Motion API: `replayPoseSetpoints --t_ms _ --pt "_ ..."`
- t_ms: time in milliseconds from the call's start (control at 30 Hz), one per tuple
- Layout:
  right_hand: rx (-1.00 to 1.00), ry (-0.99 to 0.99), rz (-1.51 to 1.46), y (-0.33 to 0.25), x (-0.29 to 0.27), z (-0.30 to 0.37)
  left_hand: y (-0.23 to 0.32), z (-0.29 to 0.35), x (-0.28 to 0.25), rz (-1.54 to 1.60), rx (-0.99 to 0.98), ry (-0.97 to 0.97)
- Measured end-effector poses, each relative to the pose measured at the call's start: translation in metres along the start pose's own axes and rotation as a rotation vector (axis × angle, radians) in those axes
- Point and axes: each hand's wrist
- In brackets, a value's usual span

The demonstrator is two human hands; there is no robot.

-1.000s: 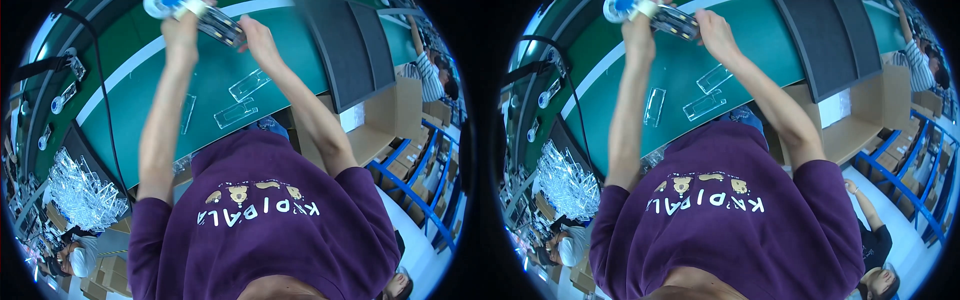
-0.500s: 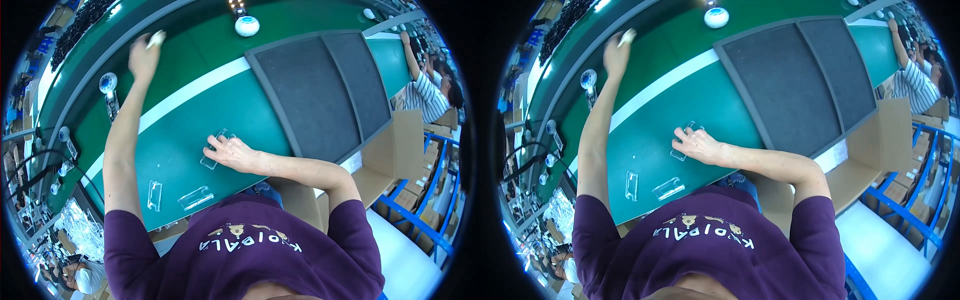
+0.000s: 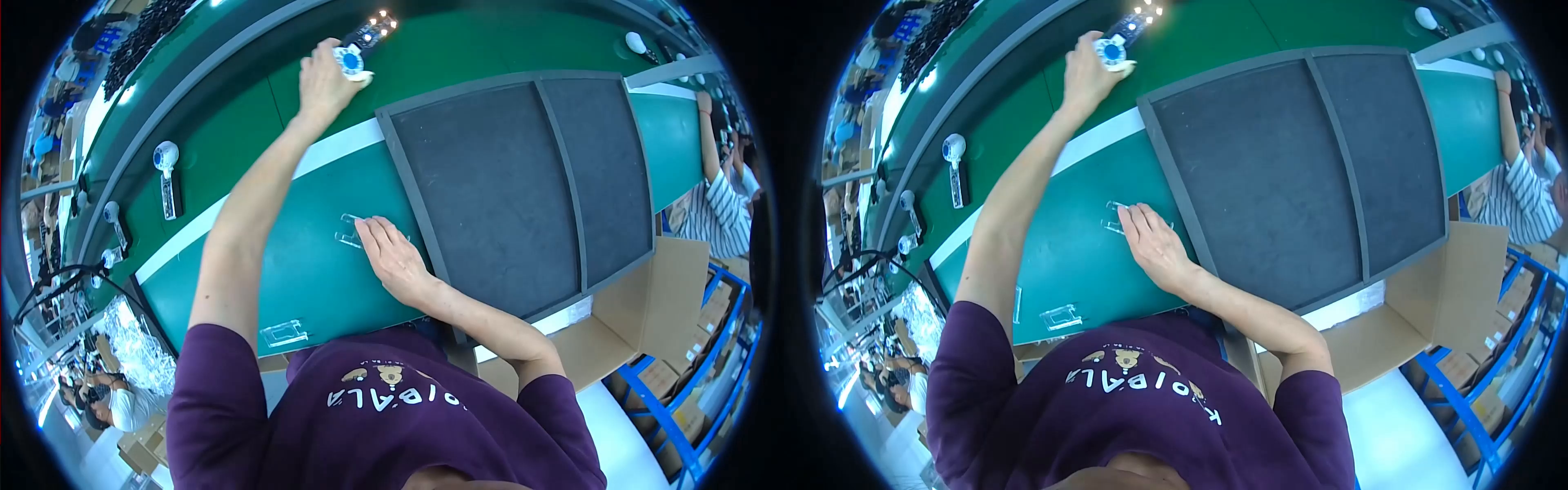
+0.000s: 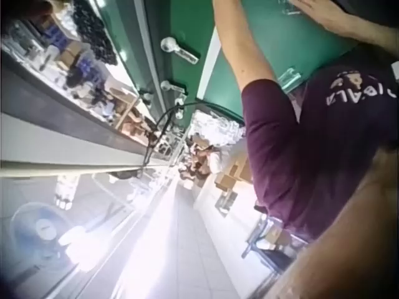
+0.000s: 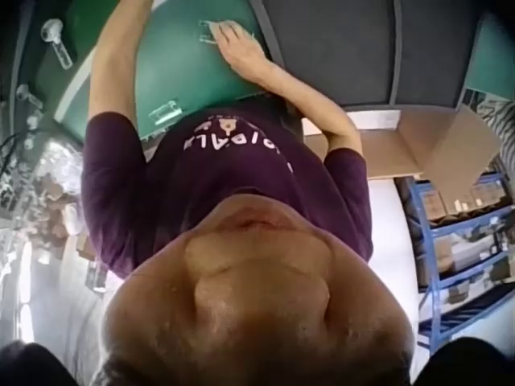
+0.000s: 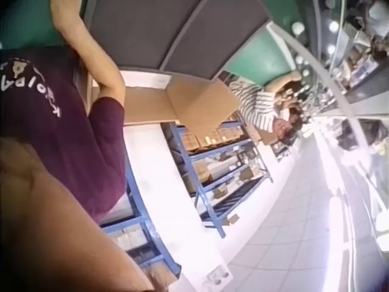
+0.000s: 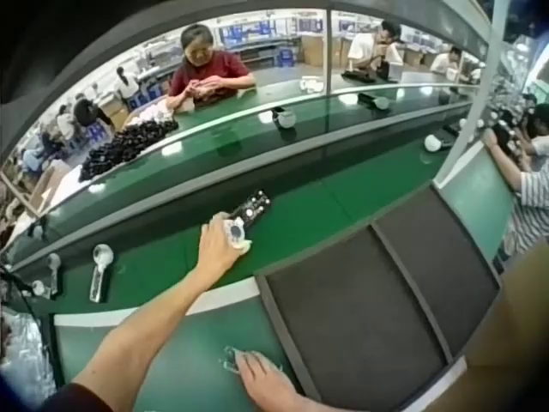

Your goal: Assembling small circular plastic components onto a base device and packing them into a cardboard box.

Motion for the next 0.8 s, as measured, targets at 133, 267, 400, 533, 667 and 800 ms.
replayPoseSetpoints --t_ms 133,267,400,533,667,800 --pt "0.06 -0.135 0.028 0.006 -0.016 -0.009 -0.027 0.009 -0.075 -0.124 0.182 0.098" --pt "0.304 0.057 -0.466 0.001 -0.04 -0.037 -0.038 0.032 -0.141 0.352 0.064 0.452" --pt "0.322 0.084 -0.562 -0.046 -0.084 -0.076 -0.046 0.084 -0.177 1.284 -0.254 0.596" --pt "0.199 0.14 -0.383 -0.091 -0.079 -0.096 -0.018 0.117 -0.181 1.733 -0.343 0.56" --pt "0.097 0.298 -0.195 -0.133 -0.044 -0.101 -0.005 0.135 -0.186 1.762 -0.354 0.603" --pt "0.102 0.423 -0.034 -0.145 -0.025 -0.09 -0.011 0.151 -0.196 1.773 -0.322 0.608"
Point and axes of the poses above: each hand's wrist, its own z-axis away from the middle knuckle, its own x-axis out of the palm, y = z × x, and after that the axes turned 11 degrees about x, right-handed
